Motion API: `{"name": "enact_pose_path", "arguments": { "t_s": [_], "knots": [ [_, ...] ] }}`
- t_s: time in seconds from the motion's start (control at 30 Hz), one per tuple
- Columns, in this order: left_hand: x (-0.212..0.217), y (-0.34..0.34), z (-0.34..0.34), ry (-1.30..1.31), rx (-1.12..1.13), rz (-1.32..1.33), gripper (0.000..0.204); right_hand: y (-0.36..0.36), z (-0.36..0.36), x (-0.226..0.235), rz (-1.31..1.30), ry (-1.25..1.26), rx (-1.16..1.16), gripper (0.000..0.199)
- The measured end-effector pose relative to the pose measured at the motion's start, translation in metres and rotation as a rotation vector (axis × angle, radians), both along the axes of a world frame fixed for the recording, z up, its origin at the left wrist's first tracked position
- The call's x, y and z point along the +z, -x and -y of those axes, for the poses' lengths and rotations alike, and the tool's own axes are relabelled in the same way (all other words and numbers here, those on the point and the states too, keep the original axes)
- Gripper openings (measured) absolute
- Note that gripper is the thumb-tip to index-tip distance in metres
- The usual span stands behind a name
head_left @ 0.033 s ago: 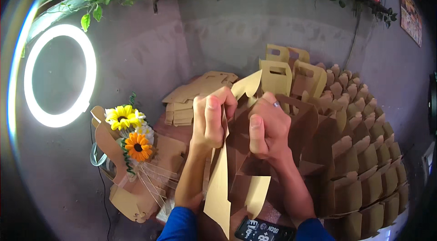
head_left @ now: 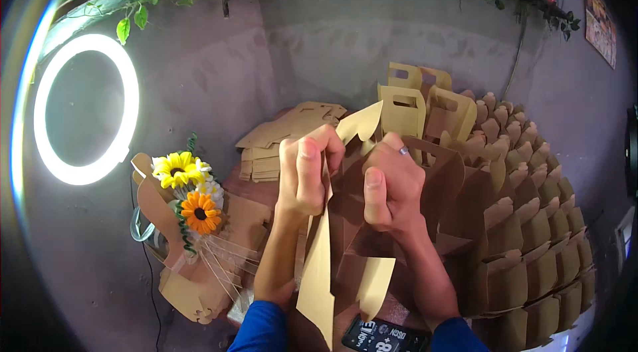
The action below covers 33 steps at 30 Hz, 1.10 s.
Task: Assembling cardboard coffee cup carriers at a desk.
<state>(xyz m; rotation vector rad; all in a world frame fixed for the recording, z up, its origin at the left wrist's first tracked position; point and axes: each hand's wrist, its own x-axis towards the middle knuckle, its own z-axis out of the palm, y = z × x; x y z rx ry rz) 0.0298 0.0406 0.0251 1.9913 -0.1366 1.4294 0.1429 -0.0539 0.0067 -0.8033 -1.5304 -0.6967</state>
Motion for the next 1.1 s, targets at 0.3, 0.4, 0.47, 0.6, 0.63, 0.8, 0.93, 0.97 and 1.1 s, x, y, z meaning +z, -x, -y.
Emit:
{"name": "enact_pose_path", "arguments": {
  "t_s": [0.3, 0.4, 0.47, 0.6, 0.63, 0.8, 0.93, 0.97, 1.1],
  "knots": [
    [-0.003, 0.001, -0.011, 0.067, -0.081, 0.088, 0.071, -0.002, 0.005, 0.005, -0.070, -0.054, 0.043, 0.028],
    [-0.002, 0.005, -0.011, 0.073, -0.139, 0.081, 0.070, -0.002, 0.005, 0.006, -0.103, -0.081, 0.063, 0.031],
    [0.000, 0.010, -0.012, -0.016, -0.054, 0.102, 0.068, 0.000, 0.010, 0.009, -0.127, -0.104, 0.097, 0.035],
    [0.000, 0.020, -0.024, 0.257, -0.146, 0.172, 0.061, -0.008, 0.024, 0.016, -0.298, -0.114, 0.256, 0.048],
    [0.003, 0.020, -0.024, 0.278, -0.104, 0.136, 0.059, -0.011, 0.026, 0.016, -0.299, -0.064, 0.291, 0.049],
    [0.007, 0.011, -0.012, 0.186, 0.057, -0.183, 0.042, -0.012, 0.036, 0.023, -0.113, 0.276, 0.161, 0.042],
    [0.009, 0.015, -0.009, 0.182, 0.065, -0.298, 0.035, -0.003, 0.039, 0.030, -0.032, 0.384, 0.133, 0.031],
    [0.009, 0.014, -0.009, 0.185, 0.029, -0.280, 0.034, -0.007, 0.045, 0.030, 0.010, 0.450, 0.089, 0.022],
    [0.007, 0.007, -0.011, 0.201, 0.050, -0.190, 0.033, -0.005, 0.057, 0.028, -0.015, 0.568, 0.024, 0.019]
  ]
}}
